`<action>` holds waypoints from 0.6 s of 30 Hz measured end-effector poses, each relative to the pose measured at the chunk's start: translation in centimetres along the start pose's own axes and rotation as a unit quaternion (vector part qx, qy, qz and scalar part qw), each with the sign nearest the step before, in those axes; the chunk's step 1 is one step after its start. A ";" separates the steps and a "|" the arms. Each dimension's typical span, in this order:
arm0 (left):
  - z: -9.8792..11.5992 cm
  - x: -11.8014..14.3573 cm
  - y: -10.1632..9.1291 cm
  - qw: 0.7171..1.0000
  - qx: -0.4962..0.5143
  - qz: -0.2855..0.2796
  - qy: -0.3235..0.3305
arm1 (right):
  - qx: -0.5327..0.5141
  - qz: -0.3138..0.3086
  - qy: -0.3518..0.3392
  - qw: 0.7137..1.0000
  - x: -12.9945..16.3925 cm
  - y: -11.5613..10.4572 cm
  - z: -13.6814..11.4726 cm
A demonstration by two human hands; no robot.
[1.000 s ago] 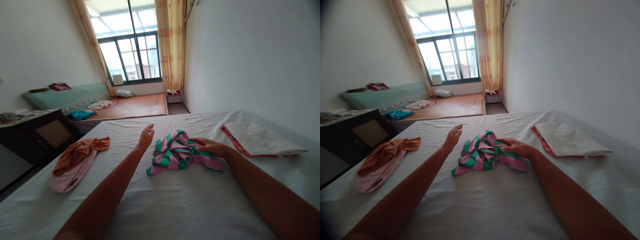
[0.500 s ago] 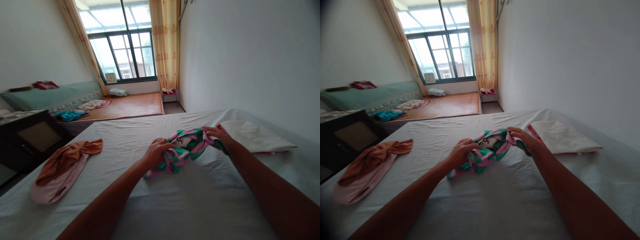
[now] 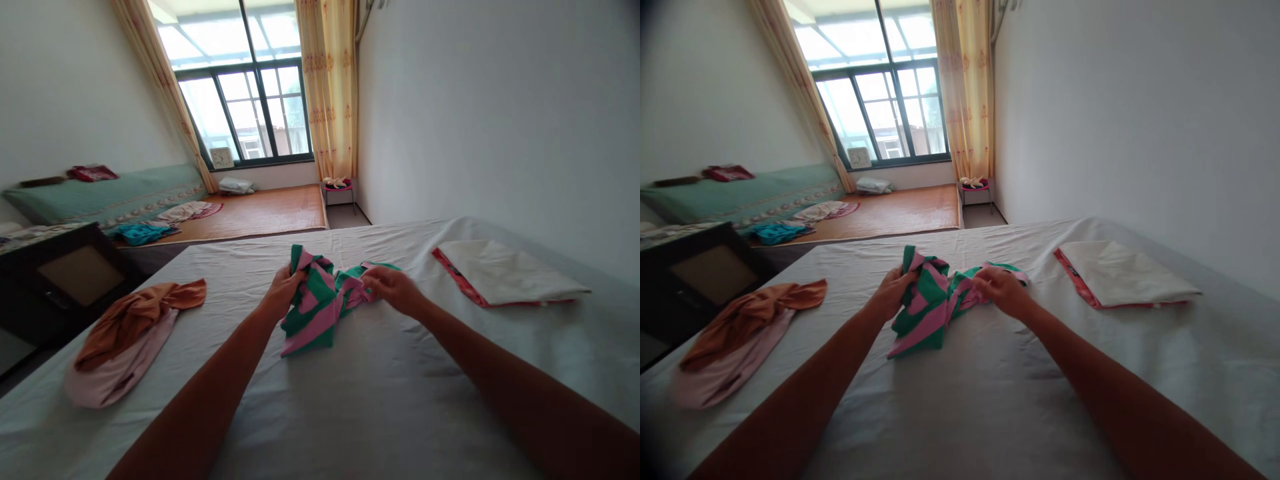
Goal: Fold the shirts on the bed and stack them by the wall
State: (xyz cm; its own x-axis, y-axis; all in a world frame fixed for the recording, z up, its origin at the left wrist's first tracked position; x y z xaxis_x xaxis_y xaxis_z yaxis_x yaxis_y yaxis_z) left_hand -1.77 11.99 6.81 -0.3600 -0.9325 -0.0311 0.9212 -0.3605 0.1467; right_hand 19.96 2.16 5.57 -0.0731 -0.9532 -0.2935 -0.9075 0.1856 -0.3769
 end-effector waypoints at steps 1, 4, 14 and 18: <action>0.1 0.4 0.6 1.000 0.006 -0.015 -0.004 | -0.022 -0.072 0.026 0.997 0.7 2.6 -0.3; 0.4 1.8 2.8 0.996 0.023 -0.091 -0.013 | -0.112 -0.153 0.028 0.981 2.2 7.1 -1.7; 4.7 0.2 -2.5 0.994 -0.023 -0.093 0.051 | -0.285 0.087 0.081 0.951 0.7 -2.8 -1.2; 3.5 1.8 -4.6 0.915 -0.198 -0.346 -0.068 | -0.200 -0.245 0.099 0.944 2.4 -2.3 -3.3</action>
Point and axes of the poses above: each hand's wrist, its own x-axis away from the middle knuckle, its own y-axis out of the palm, z = x × y, the point moved 7 cm from there along -x, towards the middle knuckle, and after that the axes turned 2 degrees about z, right-handed, at the moved point
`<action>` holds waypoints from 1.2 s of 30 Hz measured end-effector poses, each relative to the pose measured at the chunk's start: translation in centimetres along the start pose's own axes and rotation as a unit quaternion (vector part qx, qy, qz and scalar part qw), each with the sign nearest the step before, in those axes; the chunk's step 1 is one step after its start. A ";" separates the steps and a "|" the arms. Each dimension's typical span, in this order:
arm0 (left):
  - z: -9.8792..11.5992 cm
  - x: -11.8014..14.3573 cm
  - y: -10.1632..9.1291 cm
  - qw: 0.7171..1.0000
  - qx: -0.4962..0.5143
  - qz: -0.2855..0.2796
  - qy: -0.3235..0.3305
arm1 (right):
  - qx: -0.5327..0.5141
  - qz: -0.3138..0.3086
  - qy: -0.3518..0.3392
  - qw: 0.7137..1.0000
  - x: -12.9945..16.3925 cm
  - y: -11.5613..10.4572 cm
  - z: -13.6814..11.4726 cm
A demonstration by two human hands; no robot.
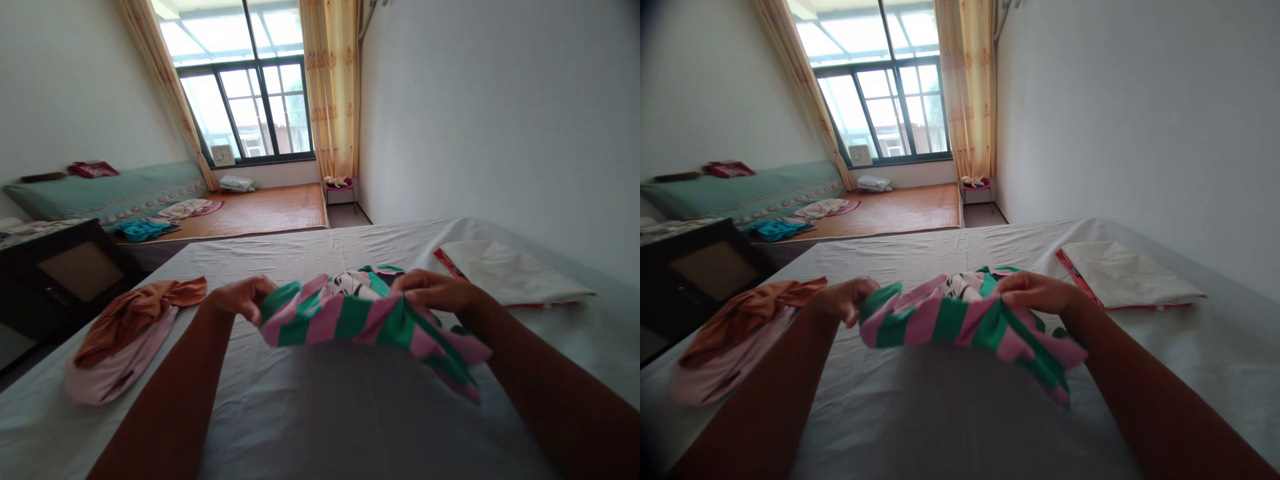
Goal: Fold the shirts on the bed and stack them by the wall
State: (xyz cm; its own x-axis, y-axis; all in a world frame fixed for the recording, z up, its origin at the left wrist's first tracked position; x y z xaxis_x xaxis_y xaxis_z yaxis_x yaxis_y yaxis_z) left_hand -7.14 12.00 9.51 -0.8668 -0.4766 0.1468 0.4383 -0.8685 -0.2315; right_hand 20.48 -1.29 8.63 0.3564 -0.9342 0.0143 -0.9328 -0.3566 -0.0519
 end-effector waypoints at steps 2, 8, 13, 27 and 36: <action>-0.6 0.1 -0.7 1.000 -0.016 0.010 0.000 | 0.055 -0.028 0.026 0.998 0.3 -0.5 0.4; -3.5 -4.5 -0.3 0.956 -0.221 0.192 0.035 | 0.274 0.296 0.017 0.915 -0.5 -8.2 3.5; -5.3 -7.8 3.1 0.851 -0.466 0.233 0.069 | 0.424 0.317 -0.006 0.848 -1.1 -9.0 5.9; -1.9 -2.1 -7.2 0.800 -0.291 0.514 0.101 | 0.234 0.358 0.016 0.904 -4.4 -14.5 0.9; -3.5 0.3 -11.0 0.759 -0.061 0.620 0.191 | 0.147 0.488 -0.141 0.849 -10.1 -12.7 -4.7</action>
Point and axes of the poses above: each hand's wrist, its own x-axis away from the middle knuckle, its own y-axis out of the palm, z = x × y, the point moved 7 cm from there along -x, towards the middle knuckle, and after that the axes turned 2 degrees about z, right-handed, at the moved point
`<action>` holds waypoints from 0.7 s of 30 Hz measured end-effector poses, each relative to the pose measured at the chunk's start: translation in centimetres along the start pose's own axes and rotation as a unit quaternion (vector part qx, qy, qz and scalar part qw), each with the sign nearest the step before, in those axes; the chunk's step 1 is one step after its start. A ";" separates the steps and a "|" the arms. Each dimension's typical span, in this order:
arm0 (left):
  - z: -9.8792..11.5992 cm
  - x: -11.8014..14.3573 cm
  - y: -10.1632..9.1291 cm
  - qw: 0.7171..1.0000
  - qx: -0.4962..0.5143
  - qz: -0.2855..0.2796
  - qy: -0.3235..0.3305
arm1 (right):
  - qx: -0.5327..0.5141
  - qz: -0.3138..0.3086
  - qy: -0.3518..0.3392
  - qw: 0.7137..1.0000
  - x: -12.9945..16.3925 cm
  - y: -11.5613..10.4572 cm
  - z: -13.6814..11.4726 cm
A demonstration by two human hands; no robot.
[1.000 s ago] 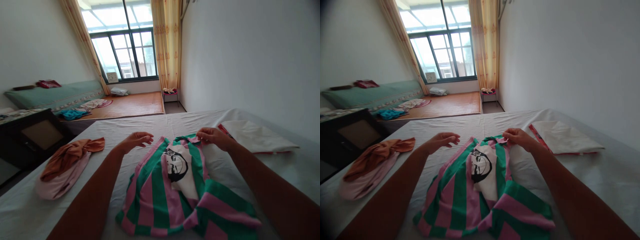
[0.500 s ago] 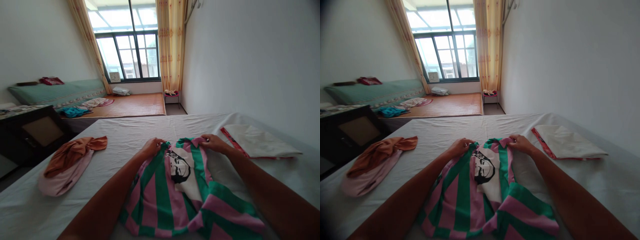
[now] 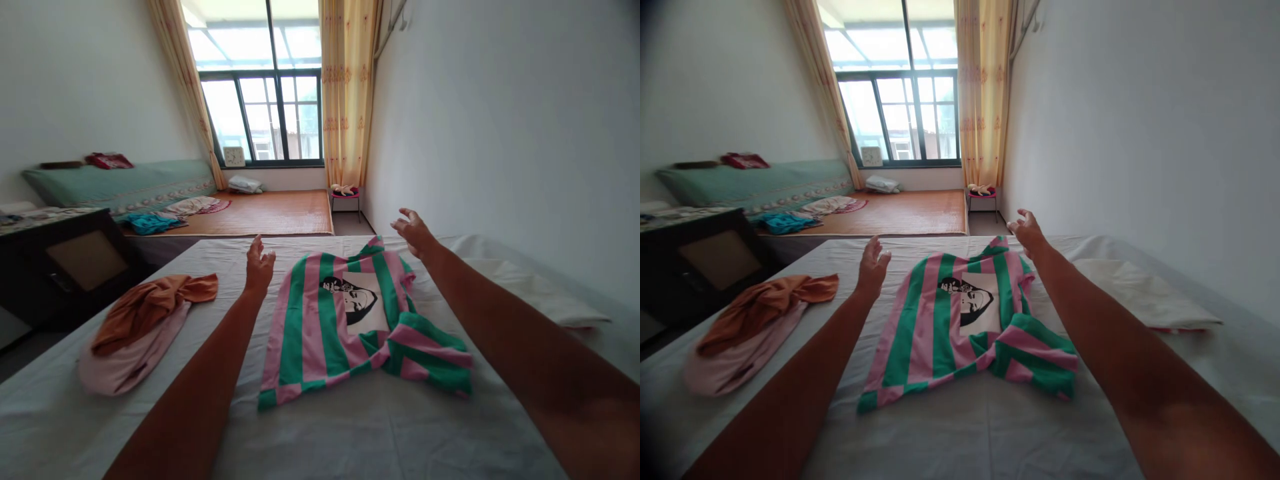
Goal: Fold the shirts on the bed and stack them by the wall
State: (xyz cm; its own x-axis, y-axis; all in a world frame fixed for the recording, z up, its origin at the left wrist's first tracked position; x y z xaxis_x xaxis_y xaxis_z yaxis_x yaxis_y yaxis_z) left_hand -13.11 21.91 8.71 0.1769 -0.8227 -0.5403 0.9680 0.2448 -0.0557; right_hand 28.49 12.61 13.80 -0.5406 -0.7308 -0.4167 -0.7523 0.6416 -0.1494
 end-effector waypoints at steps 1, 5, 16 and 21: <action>0.0 0.0 -0.1 1.000 -0.017 -0.019 0.002 | 0.030 -0.025 -0.017 0.999 0.6 0.3 0.1; -0.9 1.2 1.2 0.985 -0.054 -0.163 -0.029 | 0.179 -0.177 -0.046 0.967 4.6 0.6 1.8; -2.6 6.5 5.7 0.880 -0.148 -0.451 0.012 | 0.333 -0.466 0.020 0.820 17.8 -7.2 3.2; -2.2 6.8 5.9 0.861 -0.199 -0.464 0.071 | 0.119 -0.653 0.012 0.748 23.8 -8.0 -3.9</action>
Point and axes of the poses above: each hand's wrist, its own x-axis away from the middle knuckle, its own y-axis out of the palm, z = x × y, the point moved 7 cm from there along -x, towards the middle knuckle, and after that the axes turned 2 degrees about z, right-handed, at the moved point
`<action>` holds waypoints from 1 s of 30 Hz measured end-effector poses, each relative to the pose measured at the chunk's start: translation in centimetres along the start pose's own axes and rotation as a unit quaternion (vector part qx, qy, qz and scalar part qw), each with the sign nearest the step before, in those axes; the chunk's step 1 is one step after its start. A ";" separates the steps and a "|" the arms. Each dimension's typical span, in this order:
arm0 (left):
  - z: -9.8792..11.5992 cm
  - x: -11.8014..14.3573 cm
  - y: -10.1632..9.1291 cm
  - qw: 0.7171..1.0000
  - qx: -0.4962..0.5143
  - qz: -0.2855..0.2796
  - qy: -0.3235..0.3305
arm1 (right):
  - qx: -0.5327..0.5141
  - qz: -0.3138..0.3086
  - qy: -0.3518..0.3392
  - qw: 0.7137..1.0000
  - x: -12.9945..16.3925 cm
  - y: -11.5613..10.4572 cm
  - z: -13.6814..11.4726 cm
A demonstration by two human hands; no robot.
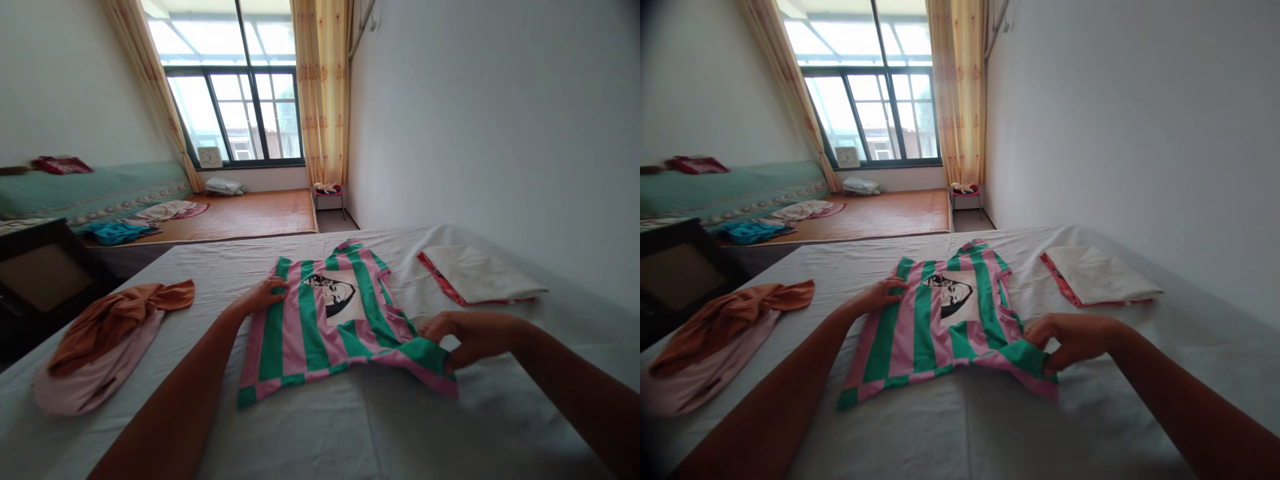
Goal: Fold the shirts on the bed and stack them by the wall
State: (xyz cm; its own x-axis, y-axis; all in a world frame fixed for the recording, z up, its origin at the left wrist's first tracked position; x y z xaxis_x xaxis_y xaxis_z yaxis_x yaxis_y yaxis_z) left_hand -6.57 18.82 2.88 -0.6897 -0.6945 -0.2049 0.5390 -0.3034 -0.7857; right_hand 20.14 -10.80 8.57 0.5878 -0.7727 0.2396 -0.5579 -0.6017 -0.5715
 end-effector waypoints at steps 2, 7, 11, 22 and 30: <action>0.3 -0.2 0.2 1.000 -0.018 -0.002 0.008 | -0.024 -0.013 -0.032 0.999 0.3 0.3 -1.5; 1.3 -1.1 1.1 0.989 -0.127 -0.069 0.036 | -0.029 0.171 0.145 0.974 -1.9 -4.1 5.9; 0.3 -1.9 0.4 0.968 -0.235 -0.086 -0.020 | 0.164 0.360 0.228 0.890 -4.0 -10.1 12.0; -5.4 -4.5 -2.9 0.948 -0.265 0.021 -0.175 | 0.160 0.483 0.284 0.813 -10.7 -17.0 18.4; -6.8 -9.4 -2.3 0.959 -0.239 0.048 -0.147 | 0.136 0.445 0.236 0.853 -15.1 -19.6 18.8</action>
State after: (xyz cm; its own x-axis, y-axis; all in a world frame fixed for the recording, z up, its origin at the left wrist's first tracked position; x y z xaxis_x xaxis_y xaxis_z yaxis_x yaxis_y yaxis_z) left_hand -4.65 30.48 2.65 -0.4443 -0.8790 -0.1728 0.2621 0.0569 -0.9634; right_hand 33.22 16.46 1.36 -0.3347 -0.9330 -0.1322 -0.4651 0.2856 -0.8379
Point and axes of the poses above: each hand's wrist, its own x-axis away from the middle knuckle, its own y-axis out of the palm, z = x × y, the point moved 7 cm from there along -x, towards the middle knuckle, and after that the axes turned 2 degrees about z, right-handed, at the moved point
